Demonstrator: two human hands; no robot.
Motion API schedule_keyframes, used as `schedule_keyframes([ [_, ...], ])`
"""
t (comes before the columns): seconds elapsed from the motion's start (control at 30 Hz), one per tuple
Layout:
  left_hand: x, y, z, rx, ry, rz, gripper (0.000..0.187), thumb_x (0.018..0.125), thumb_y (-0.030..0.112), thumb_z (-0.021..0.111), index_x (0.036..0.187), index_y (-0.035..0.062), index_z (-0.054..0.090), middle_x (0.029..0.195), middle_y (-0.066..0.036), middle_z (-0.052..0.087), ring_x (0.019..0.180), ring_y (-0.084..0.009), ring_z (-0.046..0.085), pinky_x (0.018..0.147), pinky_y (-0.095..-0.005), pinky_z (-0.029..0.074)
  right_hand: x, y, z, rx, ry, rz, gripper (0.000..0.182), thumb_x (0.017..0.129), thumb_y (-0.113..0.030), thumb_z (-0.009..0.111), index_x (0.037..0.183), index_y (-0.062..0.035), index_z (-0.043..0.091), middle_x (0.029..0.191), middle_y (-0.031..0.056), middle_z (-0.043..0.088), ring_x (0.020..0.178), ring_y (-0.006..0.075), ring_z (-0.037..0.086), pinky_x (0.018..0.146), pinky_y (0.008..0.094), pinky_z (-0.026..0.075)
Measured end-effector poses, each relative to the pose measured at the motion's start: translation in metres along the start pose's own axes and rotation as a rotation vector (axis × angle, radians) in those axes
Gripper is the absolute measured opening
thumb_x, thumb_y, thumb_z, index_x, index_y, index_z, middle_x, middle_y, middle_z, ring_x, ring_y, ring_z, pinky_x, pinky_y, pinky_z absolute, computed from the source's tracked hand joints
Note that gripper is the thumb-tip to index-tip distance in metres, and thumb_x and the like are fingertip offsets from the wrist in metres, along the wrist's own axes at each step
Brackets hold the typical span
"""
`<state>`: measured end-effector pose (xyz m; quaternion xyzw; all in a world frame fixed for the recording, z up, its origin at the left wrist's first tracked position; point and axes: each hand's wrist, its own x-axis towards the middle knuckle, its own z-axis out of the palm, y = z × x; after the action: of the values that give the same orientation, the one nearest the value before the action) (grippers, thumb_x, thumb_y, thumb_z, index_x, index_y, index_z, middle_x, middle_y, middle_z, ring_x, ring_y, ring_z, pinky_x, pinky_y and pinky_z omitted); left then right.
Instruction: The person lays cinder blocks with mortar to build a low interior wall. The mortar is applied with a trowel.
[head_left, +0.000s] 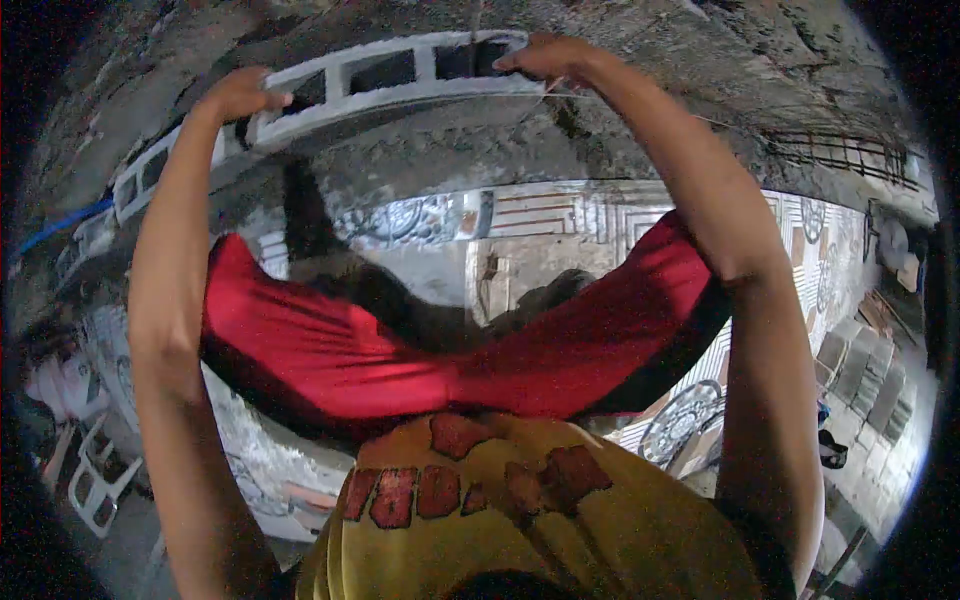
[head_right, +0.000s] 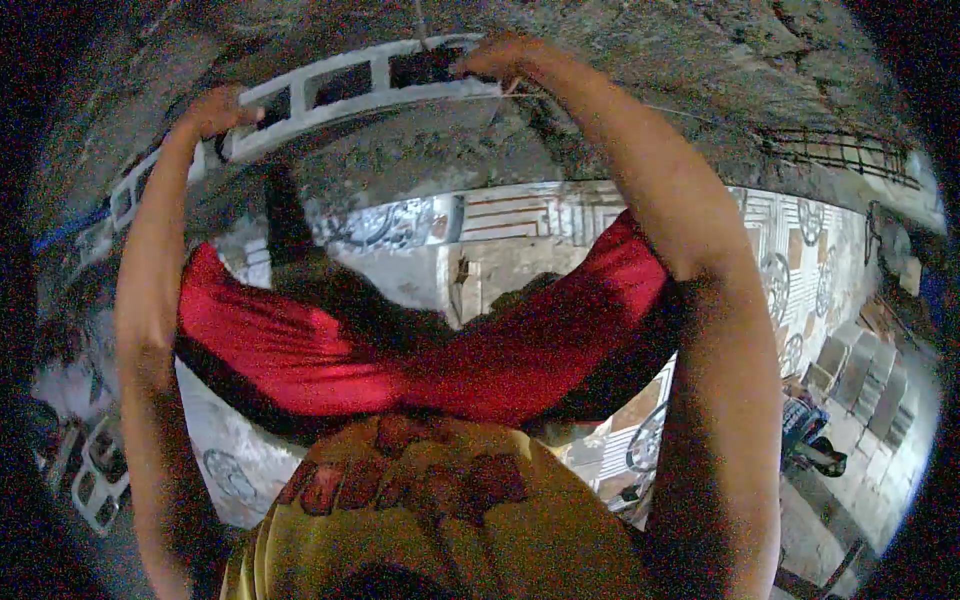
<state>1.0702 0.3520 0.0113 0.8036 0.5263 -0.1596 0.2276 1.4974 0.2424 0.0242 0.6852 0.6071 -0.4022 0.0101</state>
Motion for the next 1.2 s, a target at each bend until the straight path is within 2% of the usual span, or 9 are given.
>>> schedule_keyframes([
  [0.53, -0.011, 0.032, -0.023, 0.137, -0.098, -0.062, 0.063, 0.066, 0.044, 0.070, 0.110, 0.0011, 0.058, 0.109, -0.021, 0.059, 0.102, -0.0349, 0.056, 0.088, -0.0391, 0.043, 0.009, 0.000, 0.011, -0.228, 0.033, -0.050, 0.077, 0.069, -0.056, 0.059, 0.104, 0.0128, 0.055, 0.112, 0.0303, 0.054, 0.105, 0.0393, 0.054, 0.088, 0.0425, 0.044],
  [0.57, -0.017, 0.032, -0.017, 0.179, 0.085, -0.063, 0.061, 0.065, 0.042, 0.070, 0.110, 0.0024, 0.059, 0.110, -0.022, 0.058, 0.104, -0.0349, 0.055, 0.089, -0.0398, 0.042, 0.003, -0.008, 0.004, -0.297, 0.018, -0.050, 0.075, 0.070, -0.056, 0.057, 0.103, 0.0117, 0.056, 0.111, 0.0304, 0.054, 0.105, 0.0397, 0.054, 0.088, 0.0431, 0.044],
  [0.63, -0.013, 0.038, -0.024, 0.206, -0.035, -0.023, 0.062, 0.066, 0.043, 0.068, 0.112, 0.0034, 0.058, 0.111, -0.023, 0.057, 0.106, -0.0348, 0.054, 0.090, -0.0403, 0.041, 0.001, -0.002, 0.014, -0.361, 0.197, -0.060, 0.072, 0.072, -0.058, 0.051, 0.098, 0.0084, 0.060, 0.107, 0.0296, 0.056, 0.103, 0.0397, 0.055, 0.086, 0.0442, 0.044],
  [0.7, 0.001, 0.007, -0.002, 0.321, 0.163, 0.138, 0.062, 0.068, 0.047, 0.066, 0.113, 0.0046, 0.058, 0.114, -0.022, 0.056, 0.107, -0.0332, 0.053, 0.091, -0.0401, 0.041, 0.013, 0.007, 0.009, -0.338, 0.071, -0.032, 0.073, 0.072, -0.060, 0.051, 0.100, 0.0067, 0.060, 0.106, 0.0280, 0.058, 0.100, 0.0394, 0.056, 0.085, 0.0446, 0.045],
  [0.73, -0.003, 0.029, -0.018, 0.490, -0.113, -0.126, 0.086, 0.068, 0.064, 0.059, 0.132, 0.0096, 0.041, 0.138, -0.016, 0.035, 0.128, -0.0346, 0.032, 0.106, -0.0399, 0.027, 0.018, 0.011, 0.014, -0.377, 0.160, -0.043, 0.071, 0.071, -0.058, 0.054, 0.100, 0.0067, 0.060, 0.102, 0.0269, 0.060, 0.095, 0.0384, 0.058, 0.083, 0.0438, 0.046],
  [0.77, 0.002, 0.036, -0.027, 0.370, -0.347, -0.170, 0.089, 0.067, 0.064, 0.060, 0.132, 0.0075, 0.040, 0.139, -0.014, 0.034, 0.127, -0.0324, 0.033, 0.106, -0.0393, 0.028, 0.002, -0.006, 0.007, -0.283, 0.118, -0.017, 0.067, 0.071, -0.054, 0.058, 0.098, 0.0073, 0.060, 0.096, 0.0254, 0.061, 0.090, 0.0364, 0.060, 0.079, 0.0422, 0.046],
  [0.83, -0.005, 0.006, -0.014, 0.184, -0.093, -0.145, 0.057, 0.071, 0.048, 0.065, 0.105, 0.0027, 0.056, 0.109, -0.016, 0.051, 0.102, -0.0294, 0.049, 0.085, -0.0396, 0.038, 0.031, 0.030, 0.014, -0.217, 0.161, -0.212, 0.063, 0.072, -0.051, 0.059, 0.093, 0.0081, 0.060, 0.091, 0.0241, 0.062, 0.085, 0.0343, 0.060, 0.075, 0.0414, 0.046],
  [0.87, -0.002, 0.017, -0.026, 0.175, -0.271, -0.148, 0.036, 0.076, 0.034, 0.067, 0.083, -0.0016, 0.066, 0.081, -0.016, 0.064, 0.078, -0.0269, 0.061, 0.066, -0.0384, 0.046, 0.034, 0.024, 0.017, -0.208, 0.157, -0.235, 0.063, 0.072, -0.051, 0.059, 0.093, 0.0081, 0.060, 0.091, 0.0241, 0.062, 0.085, 0.0343, 0.060, 0.075, 0.0414, 0.046],
  [1.2, -0.035, 0.053, -0.042, 0.064, -0.130, -0.081, 0.038, 0.072, 0.035, 0.068, 0.087, 0.0001, 0.067, 0.093, -0.018, 0.064, 0.088, -0.0277, 0.061, 0.075, -0.0403, 0.045, 0.016, 0.013, 0.015, -0.254, 0.188, -0.043, 0.061, 0.074, -0.052, 0.058, 0.082, 0.0088, 0.058, 0.083, 0.0264, 0.060, 0.079, 0.0329, 0.059, 0.068, 0.0431, 0.044],
])
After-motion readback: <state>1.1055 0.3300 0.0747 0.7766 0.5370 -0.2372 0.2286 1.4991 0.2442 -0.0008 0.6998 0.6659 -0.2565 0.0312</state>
